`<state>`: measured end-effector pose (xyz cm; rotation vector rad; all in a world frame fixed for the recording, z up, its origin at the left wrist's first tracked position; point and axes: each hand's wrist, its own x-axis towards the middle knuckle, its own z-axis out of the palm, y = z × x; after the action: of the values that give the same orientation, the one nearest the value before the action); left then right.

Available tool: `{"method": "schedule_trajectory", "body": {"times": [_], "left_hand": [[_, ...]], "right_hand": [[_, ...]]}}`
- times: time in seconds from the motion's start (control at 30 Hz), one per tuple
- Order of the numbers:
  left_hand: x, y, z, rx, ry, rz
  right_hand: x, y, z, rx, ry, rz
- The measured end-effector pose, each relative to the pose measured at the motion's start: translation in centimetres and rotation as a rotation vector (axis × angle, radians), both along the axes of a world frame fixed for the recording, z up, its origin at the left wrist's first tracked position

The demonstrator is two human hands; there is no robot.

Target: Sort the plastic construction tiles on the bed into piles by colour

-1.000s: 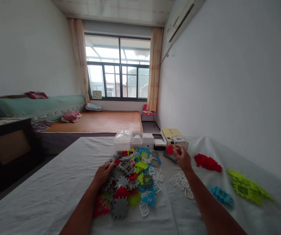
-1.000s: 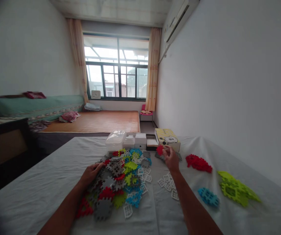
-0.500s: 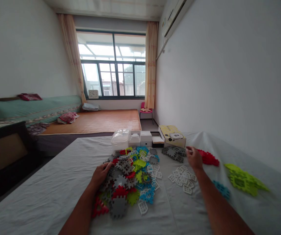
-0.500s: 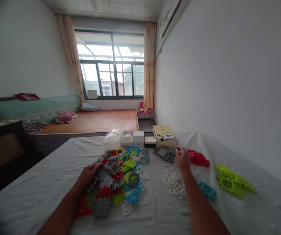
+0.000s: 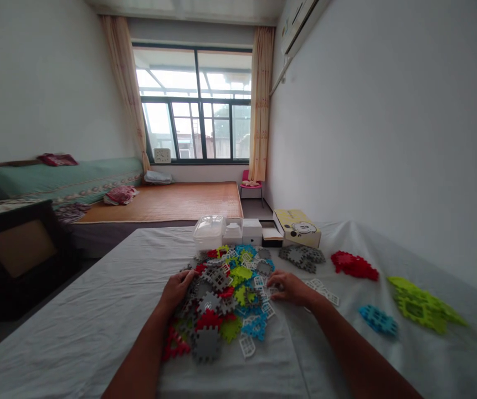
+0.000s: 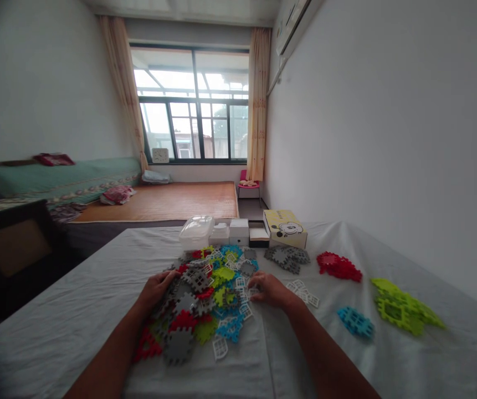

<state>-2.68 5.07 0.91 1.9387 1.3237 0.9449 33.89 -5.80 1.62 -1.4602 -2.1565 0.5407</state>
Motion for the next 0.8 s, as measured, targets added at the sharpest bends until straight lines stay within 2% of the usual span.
{"method": "schedule_trajectory", "body": {"times": [0.13, 0.27, 0.4, 0.47, 0.6, 0.8], "left_hand": [[0.1, 0.0, 0.0, -0.002, -0.005, 0.005], [0.1, 0.0, 0.1, -0.007, 0.003, 0.018], [0.1, 0.1, 0.1, -0.004, 0.015, 0.013], [0.0, 0.2, -0.1, 0.004, 0.019, 0.015], [0.0, 0.2, -0.3, 0.009, 0.005, 0.026], [0.0, 0.3, -0.2, 0.002, 0.021, 0.022]], "right_hand": [[0.4, -0.2, 0.6, -0.034, 0.051, -0.048], [3.2, -0.4, 1.4, -0.095, 0.041, -0.120], [4.3, -0.5, 1.5, 0.006, -0.081, -0.288], [3.2, -0.4, 1.2, 0.058, -0.065, -0.261], [0.2, -0.3, 0.2, 0.022, -0.042, -0.101], [-0.9, -0.7, 0.6, 0.096, -0.144, -0.095]]}}
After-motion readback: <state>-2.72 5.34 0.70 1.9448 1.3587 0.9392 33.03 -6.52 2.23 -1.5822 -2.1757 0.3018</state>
